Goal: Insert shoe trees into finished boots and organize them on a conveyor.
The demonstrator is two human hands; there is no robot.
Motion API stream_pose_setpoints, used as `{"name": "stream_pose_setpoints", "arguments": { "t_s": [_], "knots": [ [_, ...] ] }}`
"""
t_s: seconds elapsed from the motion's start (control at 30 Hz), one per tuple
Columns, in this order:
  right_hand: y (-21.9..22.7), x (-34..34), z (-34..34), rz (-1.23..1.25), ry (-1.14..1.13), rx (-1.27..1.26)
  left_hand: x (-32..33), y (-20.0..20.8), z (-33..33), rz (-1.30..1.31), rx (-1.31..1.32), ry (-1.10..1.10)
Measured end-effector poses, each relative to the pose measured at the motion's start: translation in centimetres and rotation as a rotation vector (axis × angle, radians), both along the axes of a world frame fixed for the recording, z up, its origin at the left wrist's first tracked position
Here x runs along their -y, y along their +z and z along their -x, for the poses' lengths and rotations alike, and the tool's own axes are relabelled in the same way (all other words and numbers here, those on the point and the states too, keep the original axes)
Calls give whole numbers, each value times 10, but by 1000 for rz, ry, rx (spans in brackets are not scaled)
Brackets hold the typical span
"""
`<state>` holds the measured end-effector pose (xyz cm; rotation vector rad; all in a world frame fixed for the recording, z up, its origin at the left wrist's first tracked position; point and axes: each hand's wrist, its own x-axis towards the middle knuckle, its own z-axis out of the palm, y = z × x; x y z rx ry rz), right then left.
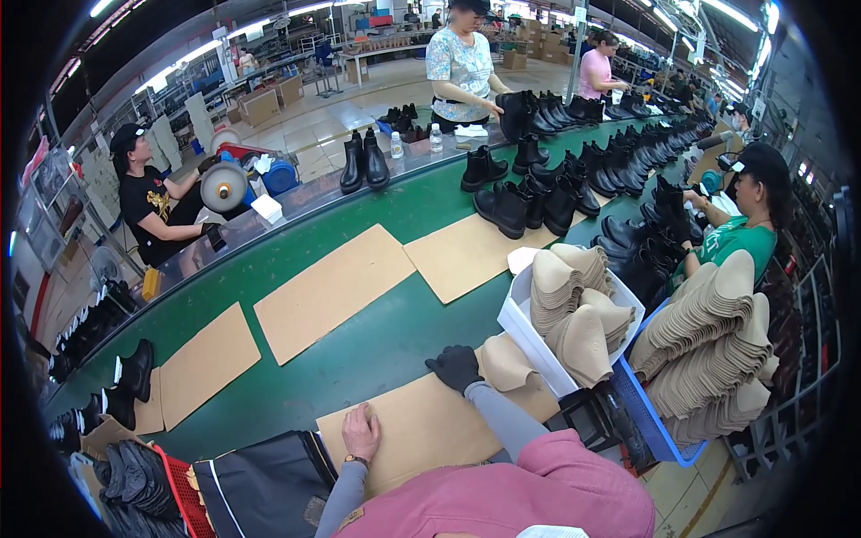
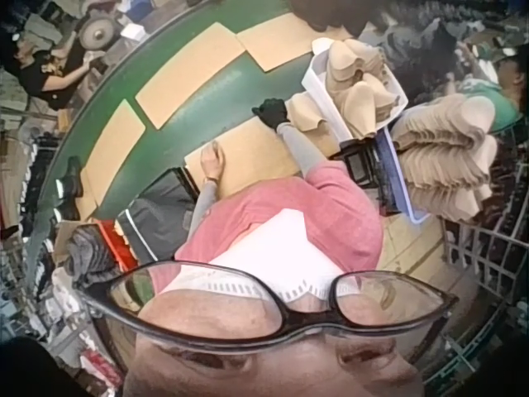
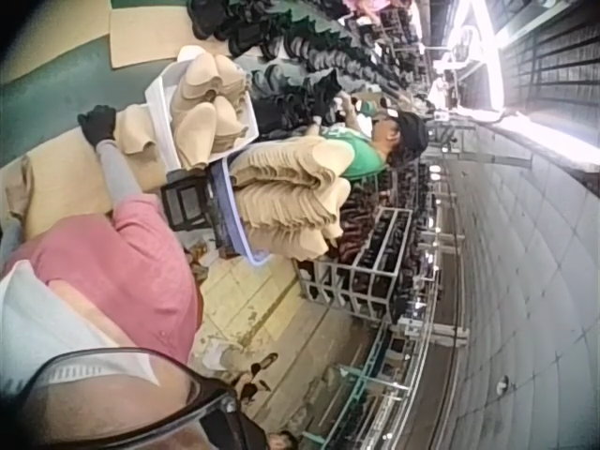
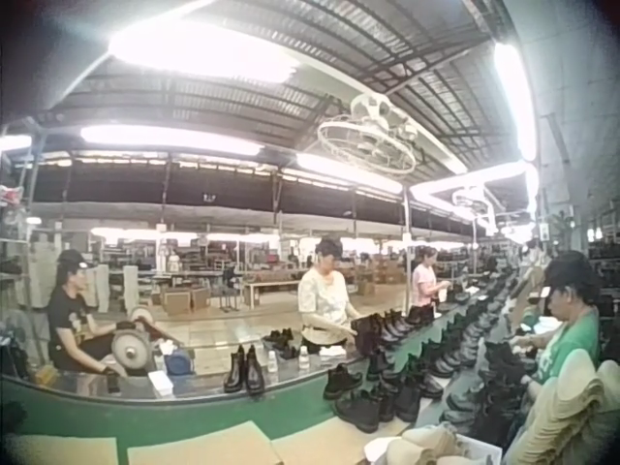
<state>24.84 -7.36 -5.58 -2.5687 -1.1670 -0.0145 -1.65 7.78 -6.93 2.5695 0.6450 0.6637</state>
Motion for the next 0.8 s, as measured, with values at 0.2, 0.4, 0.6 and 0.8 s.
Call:
{"name": "stream_pose_setpoints", "arguments": {
  "t_s": [0.2,0.4,0.6,0.8],
  "knots": [
    [-1,-1,-1,-36,-6,-2,0,1,0,-21,-1,3],
    [-4,-1,-2,16,6,0,0,0,1,-17,3,-3],
    [-5,0,-1,-16,-7,5,0,1,0,-20,12,-8],
    [-1,-1,2,-37,-23,-11,-1,0,1,-30,13,-11]
  ]
}}
